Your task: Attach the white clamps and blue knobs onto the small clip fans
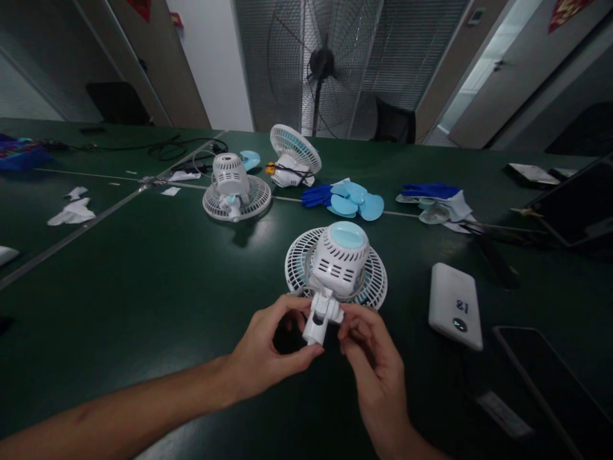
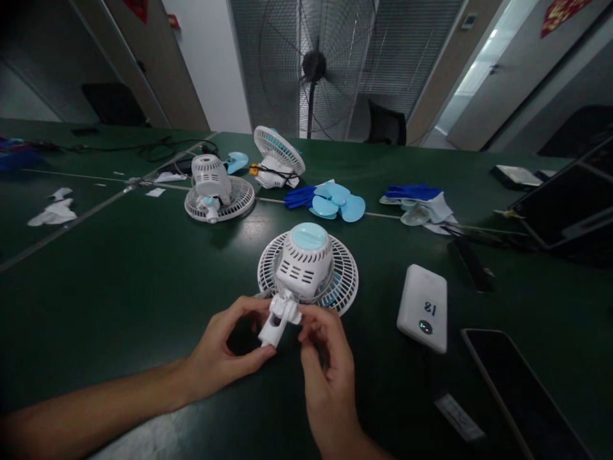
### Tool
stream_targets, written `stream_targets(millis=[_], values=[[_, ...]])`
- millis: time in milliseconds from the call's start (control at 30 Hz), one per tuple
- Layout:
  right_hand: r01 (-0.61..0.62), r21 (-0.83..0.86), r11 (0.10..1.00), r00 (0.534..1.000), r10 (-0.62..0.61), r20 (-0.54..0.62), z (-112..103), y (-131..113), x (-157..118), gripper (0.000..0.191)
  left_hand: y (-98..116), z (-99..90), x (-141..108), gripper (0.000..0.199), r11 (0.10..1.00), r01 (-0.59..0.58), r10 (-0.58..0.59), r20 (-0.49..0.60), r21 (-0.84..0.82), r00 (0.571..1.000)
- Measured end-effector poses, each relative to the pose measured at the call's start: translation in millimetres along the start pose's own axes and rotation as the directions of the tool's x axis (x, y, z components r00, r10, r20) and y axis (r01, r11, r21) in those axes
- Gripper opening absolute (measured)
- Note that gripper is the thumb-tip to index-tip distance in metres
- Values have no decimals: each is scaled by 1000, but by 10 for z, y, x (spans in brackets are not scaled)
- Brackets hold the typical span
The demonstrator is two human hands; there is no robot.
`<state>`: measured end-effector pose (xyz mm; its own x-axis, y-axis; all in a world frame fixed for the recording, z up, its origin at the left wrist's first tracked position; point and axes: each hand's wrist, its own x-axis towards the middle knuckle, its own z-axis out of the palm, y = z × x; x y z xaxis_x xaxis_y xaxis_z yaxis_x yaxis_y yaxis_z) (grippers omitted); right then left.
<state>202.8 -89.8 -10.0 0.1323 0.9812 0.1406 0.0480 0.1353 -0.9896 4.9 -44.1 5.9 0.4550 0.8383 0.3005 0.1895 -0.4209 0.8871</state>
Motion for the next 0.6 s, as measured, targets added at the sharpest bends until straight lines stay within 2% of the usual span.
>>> stream_targets(millis=[267, 433, 533, 600], values=[[-90, -62, 994, 996, 91, 5, -4, 26, -19, 23, 41, -5, 32, 52, 998, 33, -32, 20, -49, 999], [5, -50, 999, 998, -2, 60, -28, 16, -79, 19, 22, -2, 42, 56, 990, 89, -80, 84, -106, 993], [62, -9, 998, 997, -62, 35, -26, -1, -94, 26, 14, 12, 43, 55, 988, 105, -93, 101, -115, 990], [60, 12, 998, 998, -61, 17, -19, -7, -82, 30, 16, 22, 44, 54, 989, 97, -86, 97, -115, 992]])
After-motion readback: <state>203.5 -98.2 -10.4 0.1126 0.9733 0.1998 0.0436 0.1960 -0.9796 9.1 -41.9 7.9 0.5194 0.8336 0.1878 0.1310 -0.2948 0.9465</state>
